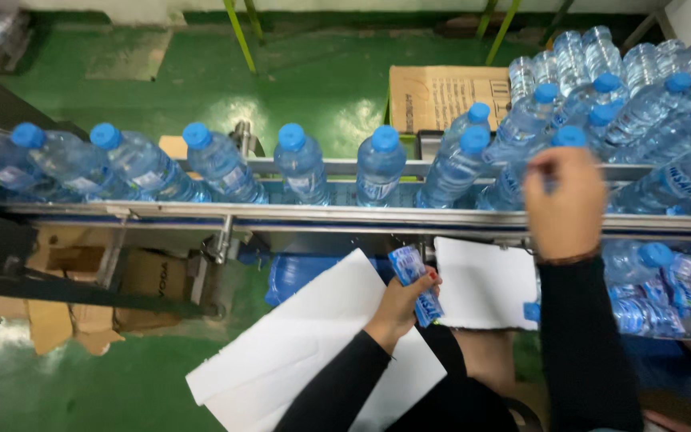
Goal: The person sits on the floor next to a conveyor belt and applies blue labels to water bottles as they pass by. They pick up each bottle, place a label on it, and then set it back on the moving belt.
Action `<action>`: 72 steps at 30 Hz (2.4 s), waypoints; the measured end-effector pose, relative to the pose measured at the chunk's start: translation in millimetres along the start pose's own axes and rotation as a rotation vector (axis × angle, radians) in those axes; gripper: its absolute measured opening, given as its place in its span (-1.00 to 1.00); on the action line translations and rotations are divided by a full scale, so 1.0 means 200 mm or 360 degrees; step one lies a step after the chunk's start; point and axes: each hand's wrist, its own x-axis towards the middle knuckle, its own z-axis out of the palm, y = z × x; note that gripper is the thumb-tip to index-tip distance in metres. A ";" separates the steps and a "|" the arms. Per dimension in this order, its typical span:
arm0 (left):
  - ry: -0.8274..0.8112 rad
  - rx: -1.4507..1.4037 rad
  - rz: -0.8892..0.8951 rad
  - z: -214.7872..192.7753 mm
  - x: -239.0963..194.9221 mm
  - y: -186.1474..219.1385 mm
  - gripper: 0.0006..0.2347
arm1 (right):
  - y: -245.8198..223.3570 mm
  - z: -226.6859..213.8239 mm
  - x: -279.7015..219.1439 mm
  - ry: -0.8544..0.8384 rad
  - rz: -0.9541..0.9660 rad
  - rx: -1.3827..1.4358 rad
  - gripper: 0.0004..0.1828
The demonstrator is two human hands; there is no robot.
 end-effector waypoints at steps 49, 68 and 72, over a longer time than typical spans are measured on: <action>-0.0309 0.0088 -0.0139 0.00 -0.05 0.07 -0.74 | 0.37 -0.27 -0.48 -0.0612 0.0961 0.0526 -0.86; -0.0173 0.0209 -0.0251 0.01 -0.04 0.10 -0.81 | 0.17 0.20 -0.10 0.0092 0.0340 0.0391 0.22; -0.0113 0.0172 -0.0256 -0.03 0.01 0.03 -0.80 | 0.13 0.19 -0.50 0.0131 0.0472 0.0576 0.18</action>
